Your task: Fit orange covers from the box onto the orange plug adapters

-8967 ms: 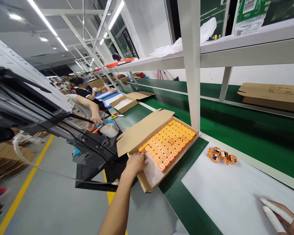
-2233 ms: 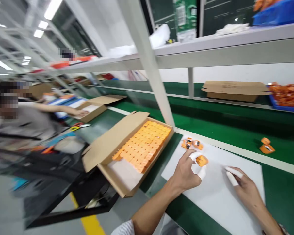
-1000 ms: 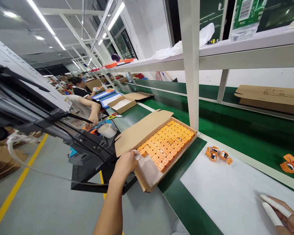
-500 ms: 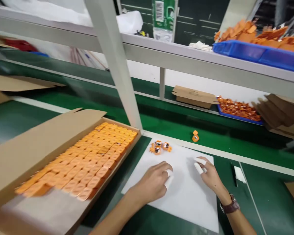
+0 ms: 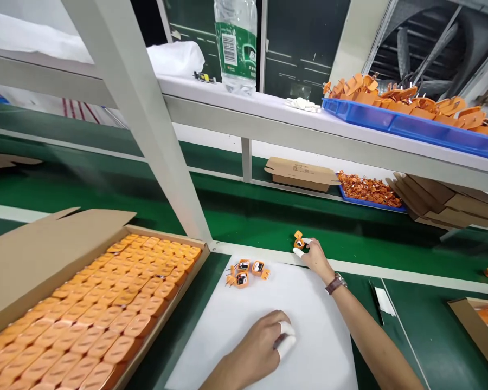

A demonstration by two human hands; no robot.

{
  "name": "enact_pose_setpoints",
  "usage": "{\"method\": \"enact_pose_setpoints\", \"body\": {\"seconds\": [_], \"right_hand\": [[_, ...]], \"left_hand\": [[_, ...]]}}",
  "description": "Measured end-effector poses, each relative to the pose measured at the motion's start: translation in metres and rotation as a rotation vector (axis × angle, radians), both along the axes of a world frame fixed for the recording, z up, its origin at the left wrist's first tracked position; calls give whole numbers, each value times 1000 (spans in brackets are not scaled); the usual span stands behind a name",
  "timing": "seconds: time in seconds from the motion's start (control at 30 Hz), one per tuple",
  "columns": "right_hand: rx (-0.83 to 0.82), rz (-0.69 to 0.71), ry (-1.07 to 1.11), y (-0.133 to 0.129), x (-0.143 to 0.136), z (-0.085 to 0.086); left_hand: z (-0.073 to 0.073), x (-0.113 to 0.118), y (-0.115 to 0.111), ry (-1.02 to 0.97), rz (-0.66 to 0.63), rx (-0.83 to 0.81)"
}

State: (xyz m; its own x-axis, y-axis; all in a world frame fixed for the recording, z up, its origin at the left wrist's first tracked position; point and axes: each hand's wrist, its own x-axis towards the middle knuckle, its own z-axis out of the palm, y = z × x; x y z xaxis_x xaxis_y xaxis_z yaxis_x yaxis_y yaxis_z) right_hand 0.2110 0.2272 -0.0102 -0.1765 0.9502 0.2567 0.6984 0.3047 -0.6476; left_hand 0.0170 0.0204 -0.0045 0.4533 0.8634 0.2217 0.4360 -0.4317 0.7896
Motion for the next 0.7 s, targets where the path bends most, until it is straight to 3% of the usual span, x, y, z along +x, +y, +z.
{"method": "enact_pose_setpoints", "body": {"seconds": [0.13, 0.23, 0.33, 0.47, 0.57, 0.7], "right_hand": [[-13, 51, 17, -11, -15, 14], [-1, 150, 66, -56, -15, 30], [77, 288, 126, -111, -15, 41], [102, 352, 186, -158, -13, 35], [-35, 354, 386, -167, -6, 24], [-260, 352, 601, -168, 10, 18]], "left_hand": [[-6, 1, 2, -159, 72, -190], [-4, 3, 6, -475, 241, -440], [9, 7, 11, -844, 299, -608], [18, 13, 16, -981, 288, -711], [6, 13, 13, -845, 353, -636], [-13, 10, 5, -526, 322, -237]]}}
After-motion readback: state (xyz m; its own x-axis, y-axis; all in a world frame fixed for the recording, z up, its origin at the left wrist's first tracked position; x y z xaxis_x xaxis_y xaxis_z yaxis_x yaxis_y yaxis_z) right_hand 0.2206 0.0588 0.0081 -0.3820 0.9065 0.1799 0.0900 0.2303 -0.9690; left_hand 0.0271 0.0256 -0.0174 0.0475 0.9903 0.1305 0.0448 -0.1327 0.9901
